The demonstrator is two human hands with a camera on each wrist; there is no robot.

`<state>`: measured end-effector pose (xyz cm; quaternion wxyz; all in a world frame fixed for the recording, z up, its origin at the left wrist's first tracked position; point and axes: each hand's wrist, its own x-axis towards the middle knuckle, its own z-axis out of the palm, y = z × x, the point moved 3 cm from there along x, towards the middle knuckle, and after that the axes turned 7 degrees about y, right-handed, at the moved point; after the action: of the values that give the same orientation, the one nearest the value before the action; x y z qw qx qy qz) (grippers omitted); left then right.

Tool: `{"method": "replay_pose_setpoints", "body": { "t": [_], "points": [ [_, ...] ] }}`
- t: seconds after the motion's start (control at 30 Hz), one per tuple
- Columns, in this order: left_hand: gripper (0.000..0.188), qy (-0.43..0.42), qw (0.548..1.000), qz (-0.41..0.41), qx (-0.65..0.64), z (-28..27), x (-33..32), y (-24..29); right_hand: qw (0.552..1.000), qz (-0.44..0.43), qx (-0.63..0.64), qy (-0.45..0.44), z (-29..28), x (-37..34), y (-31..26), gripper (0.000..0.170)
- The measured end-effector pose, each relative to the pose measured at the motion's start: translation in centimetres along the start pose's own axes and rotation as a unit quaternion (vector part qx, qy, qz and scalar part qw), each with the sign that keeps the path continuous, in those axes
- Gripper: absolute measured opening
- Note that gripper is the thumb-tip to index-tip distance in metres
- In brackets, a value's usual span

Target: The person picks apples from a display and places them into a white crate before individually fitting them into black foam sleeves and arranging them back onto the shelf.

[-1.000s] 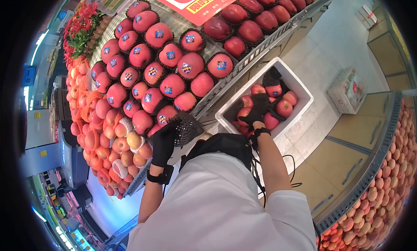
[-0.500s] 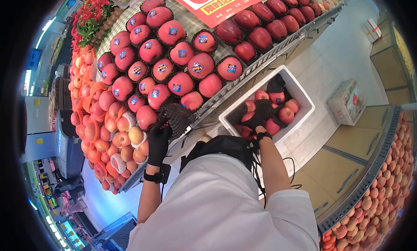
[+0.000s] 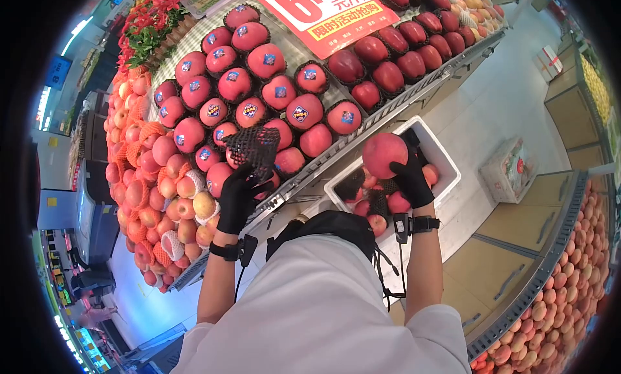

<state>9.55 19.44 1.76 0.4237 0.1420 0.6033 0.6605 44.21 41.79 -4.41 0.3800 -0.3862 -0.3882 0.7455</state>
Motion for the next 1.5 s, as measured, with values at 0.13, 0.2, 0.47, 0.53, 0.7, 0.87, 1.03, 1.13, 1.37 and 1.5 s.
{"method": "replay_pose_setpoints", "body": {
  "t": [0.13,0.2,0.47,0.53,0.7,0.87,1.03,1.13,1.37,1.5],
  "points": [
    [0.042,-0.054,0.984,0.065,0.159,4.3,-0.5,3.1,0.995,0.013,0.092,-0.036,5.0,-0.2,-2.1,0.07],
    [0.039,-0.05,0.998,-0.043,0.016,5.7,-1.0,4.2,0.991,-0.077,-0.006,-0.113,8.0,0.7,-3.2,0.083],
    [0.051,-0.165,0.969,0.086,0.164,6.3,-0.7,4.4,0.875,-0.308,-0.304,-0.218,20.6,-3.0,-6.2,0.1],
    [0.049,-0.142,0.971,0.068,0.182,6.5,-1.1,4.4,0.835,-0.371,-0.324,-0.245,23.0,-4.1,-7.3,0.096],
    [0.063,-0.113,0.977,0.135,0.119,5.1,-1.0,3.7,0.812,-0.39,-0.358,-0.245,24.0,-4.7,-5.7,0.101],
    [0.06,-0.122,0.988,0.096,-0.002,5.6,-2.9,3.4,0.884,-0.279,-0.261,-0.268,23.7,-5.4,-6.1,0.104],
    [0.065,-0.102,0.944,0.28,0.14,5.9,-3.4,5.7,0.913,-0.154,-0.28,-0.255,21.8,-3.3,-3.5,0.094],
    [0.073,0.001,0.99,0.102,-0.102,5.0,-2.4,4.2,0.948,-0.03,-0.2,-0.246,22.6,-3.6,-2.7,0.086],
    [0.067,0.109,0.945,0.273,0.142,6.9,-4.4,5.3,0.985,-0.045,-0.081,-0.148,24.2,-3.9,-1.6,0.084],
    [0.06,0.076,0.973,0.215,0.041,5.8,-4.6,6.7,0.973,-0.06,0.007,-0.221,22.7,-2.8,-2.5,0.095]
  ]
}}
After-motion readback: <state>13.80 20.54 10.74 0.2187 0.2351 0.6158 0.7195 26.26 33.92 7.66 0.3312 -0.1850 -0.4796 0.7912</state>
